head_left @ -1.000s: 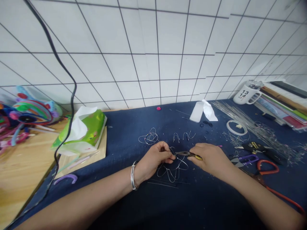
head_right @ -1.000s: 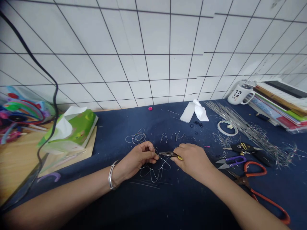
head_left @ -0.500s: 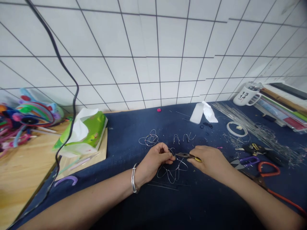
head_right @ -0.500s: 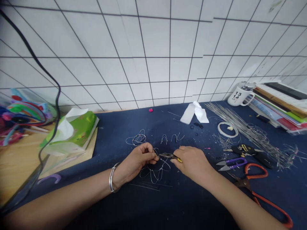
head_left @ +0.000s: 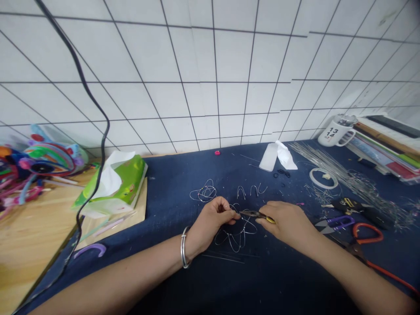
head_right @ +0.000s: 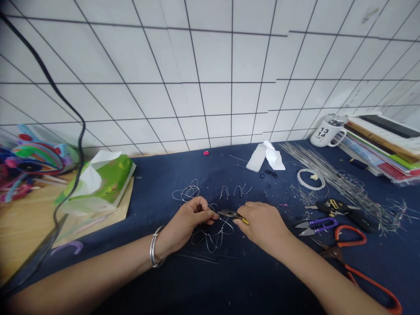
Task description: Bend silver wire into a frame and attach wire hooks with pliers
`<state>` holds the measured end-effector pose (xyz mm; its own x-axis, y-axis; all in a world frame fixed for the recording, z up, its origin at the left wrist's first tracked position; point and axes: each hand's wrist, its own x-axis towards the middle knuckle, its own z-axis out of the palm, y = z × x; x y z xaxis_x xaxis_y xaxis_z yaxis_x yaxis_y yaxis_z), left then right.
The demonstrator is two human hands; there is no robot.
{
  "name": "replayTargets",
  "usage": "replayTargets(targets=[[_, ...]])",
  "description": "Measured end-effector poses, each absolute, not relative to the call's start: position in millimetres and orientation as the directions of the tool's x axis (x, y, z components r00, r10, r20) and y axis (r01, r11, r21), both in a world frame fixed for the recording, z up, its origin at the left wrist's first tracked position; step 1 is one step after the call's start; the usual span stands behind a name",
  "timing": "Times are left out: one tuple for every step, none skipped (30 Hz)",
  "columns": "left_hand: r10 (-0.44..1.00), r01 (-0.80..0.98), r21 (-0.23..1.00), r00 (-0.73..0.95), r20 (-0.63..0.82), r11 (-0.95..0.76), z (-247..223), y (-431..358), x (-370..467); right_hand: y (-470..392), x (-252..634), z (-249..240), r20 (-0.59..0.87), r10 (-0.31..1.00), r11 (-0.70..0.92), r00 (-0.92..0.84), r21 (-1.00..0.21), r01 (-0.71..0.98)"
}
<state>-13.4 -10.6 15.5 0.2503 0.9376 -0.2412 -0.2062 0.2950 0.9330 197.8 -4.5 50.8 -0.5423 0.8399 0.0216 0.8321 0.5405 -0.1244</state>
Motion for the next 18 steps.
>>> replayTargets(targets=[[0.937, -0.204, 0.933, 0.25, -0.244, 0.298, 15.6, -10.5, -13.4, -4.7, 197.5, 51.1, 0.025, 0.84, 0.54, -0.542, -0.121, 0.833], [0.937, -0.199, 0.934, 0.25, -0.245, 0.298, 15.4, -10.4, -13.5, -4.7, 197.4, 51.5, 0.026, 0.84, 0.54, -0.542, -0.121, 0.833], [0.937, -0.193, 0.936, 0.25, -0.244, 0.295, 14.8, -10.3, -13.6, -4.6, 197.3, 51.9, 0.024, 0.84, 0.54, -0.542, -0.124, 0.832], [0.939, -0.19, 0.938, 0.248, -0.24, 0.29, 14.0, -10.2, -13.6, -4.4, 197.4, 52.3, 0.019, 0.84, 0.54, -0.542, -0.13, 0.832], [0.941, -0.19, 0.94, 0.245, -0.233, 0.283, 13.0, -10.0, -13.6, -4.1, 197.7, 52.7, 0.01, 0.839, 0.54, -0.544, -0.14, 0.83], [0.943, -0.192, 0.942, 0.244, -0.226, 0.276, 11.9, -9.9, -13.6, -3.7, 198.0, 53.0, -0.001, 0.838, 0.539, -0.546, -0.152, 0.828], [0.944, -0.195, 0.943, 0.247, -0.219, 0.27, 10.8, -9.7, -13.7, -3.3, 198.4, 53.2, -0.012, 0.836, 0.539, -0.548, -0.164, 0.826], [0.944, -0.198, 0.943, 0.254, -0.213, 0.266, 9.7, -9.5, -13.7, -3.0, 198.7, 53.4, -0.017, 0.836, 0.537, -0.548, -0.175, 0.825], [0.942, -0.201, 0.943, 0.263, -0.208, 0.264, 8.8, -9.3, -13.9, -2.8, 198.9, 53.7, -0.018, 0.837, 0.535, -0.546, -0.183, 0.825], [0.941, -0.203, 0.943, 0.271, -0.205, 0.264, 8.1, -9.1, -14.0, -2.8, 199.0, 53.9, -0.017, 0.837, 0.534, -0.547, -0.189, 0.824], [0.939, -0.205, 0.942, 0.277, -0.204, 0.265, 7.5, -8.9, -14.2, -3.0, 198.8, 54.2, -0.011, 0.839, 0.533, -0.545, -0.19, 0.824], [0.939, -0.208, 0.942, 0.278, -0.202, 0.264, 7.1, -8.7, -14.4, -3.4, 198.5, 54.5, -0.005, 0.84, 0.532, -0.542, -0.187, 0.826], [0.94, -0.21, 0.942, 0.277, -0.2, 0.262, 6.8, -8.5, -14.5, -3.9, 198.2, 54.8, 0.002, 0.841, 0.532, -0.54, -0.18, 0.827], [0.94, -0.21, 0.942, 0.276, -0.199, 0.261, 6.7, -8.4, -14.6, -4.5, 197.7, 55.0, 0.008, 0.842, 0.532, -0.539, -0.173, 0.829], [0.94, -0.21, 0.942, 0.276, -0.199, 0.261, 6.8, -8.2, -14.7, -5.0, 197.4, 55.1, 0.013, 0.842, 0.533, -0.539, -0.167, 0.829], [0.94, -0.209, 0.942, 0.277, -0.199, 0.261, 7.0, -8.1, -14.6, -5.5, 197.1, 55.1, 0.02, 0.843, 0.534, -0.538, -0.162, 0.83], [0.94, -0.207, 0.943, 0.278, -0.2, 0.262, 7.3, -8.0, -14.6, -5.8, 197.0, 54.9, 0.026, 0.843, 0.535, -0.538, -0.159, 0.83], [0.939, -0.205, 0.943, 0.278, -0.201, 0.263, 7.7, -7.9, -14.5, -6.0, 196.9, 54.6, 0.03, 0.842, 0.536, -0.539, -0.159, 0.829]])
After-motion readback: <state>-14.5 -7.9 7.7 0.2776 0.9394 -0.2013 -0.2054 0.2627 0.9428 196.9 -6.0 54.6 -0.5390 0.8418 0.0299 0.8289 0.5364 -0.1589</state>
